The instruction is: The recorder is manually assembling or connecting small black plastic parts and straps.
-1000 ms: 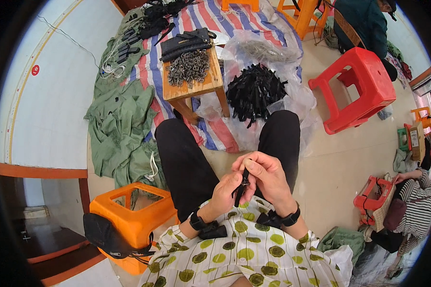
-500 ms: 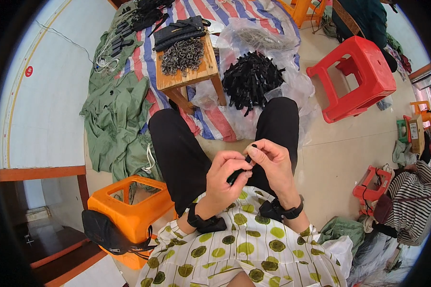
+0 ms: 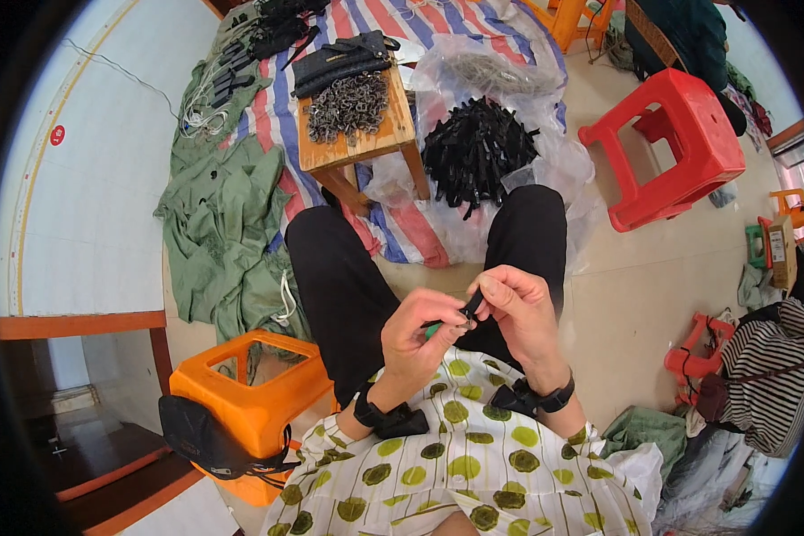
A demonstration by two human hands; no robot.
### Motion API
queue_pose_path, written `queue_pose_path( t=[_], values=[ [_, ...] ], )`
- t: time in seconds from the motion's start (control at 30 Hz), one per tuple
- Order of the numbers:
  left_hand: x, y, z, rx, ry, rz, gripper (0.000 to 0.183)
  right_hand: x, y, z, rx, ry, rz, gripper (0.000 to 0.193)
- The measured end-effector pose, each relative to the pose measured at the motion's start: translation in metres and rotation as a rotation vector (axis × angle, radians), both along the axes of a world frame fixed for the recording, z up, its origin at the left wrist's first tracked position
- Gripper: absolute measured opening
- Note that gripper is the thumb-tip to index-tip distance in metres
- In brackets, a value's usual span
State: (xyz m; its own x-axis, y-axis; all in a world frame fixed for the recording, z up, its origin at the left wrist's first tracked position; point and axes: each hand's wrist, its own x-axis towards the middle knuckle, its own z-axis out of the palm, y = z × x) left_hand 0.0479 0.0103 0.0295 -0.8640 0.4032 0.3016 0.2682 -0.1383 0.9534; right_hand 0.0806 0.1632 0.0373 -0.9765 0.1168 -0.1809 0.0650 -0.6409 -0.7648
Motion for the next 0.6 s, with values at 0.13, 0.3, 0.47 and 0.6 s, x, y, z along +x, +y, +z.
queue_pose_path(
  t=[0.13, 0.3, 0.47, 0.6],
  values=[
    [0.0007, 0.0009, -0.0022, 0.102, -0.110, -0.056, 0.008, 0.0001, -0.0010, 0.0039, 0.067, -0.015, -0.021, 0.018],
    [0.0017, 0.0008, 0.0005, 0.110, -0.165, -0.089, 0.007, -0.0011, -0.0001, 0.0022, 0.048, -0.019, -0.015, 0.018],
    [0.0033, -0.0001, -0.0022, 0.135, -0.184, -0.099, 0.007, 0.0002, 0.0003, 0.0011, 0.101, -0.020, 0.004, 0.017],
    [0.0064, -0.0038, -0.0039, 0.103, -0.239, -0.125, 0.007, 0.0050, -0.0010, 0.0001, 0.233, -0.009, -0.040, 0.017]
  ],
)
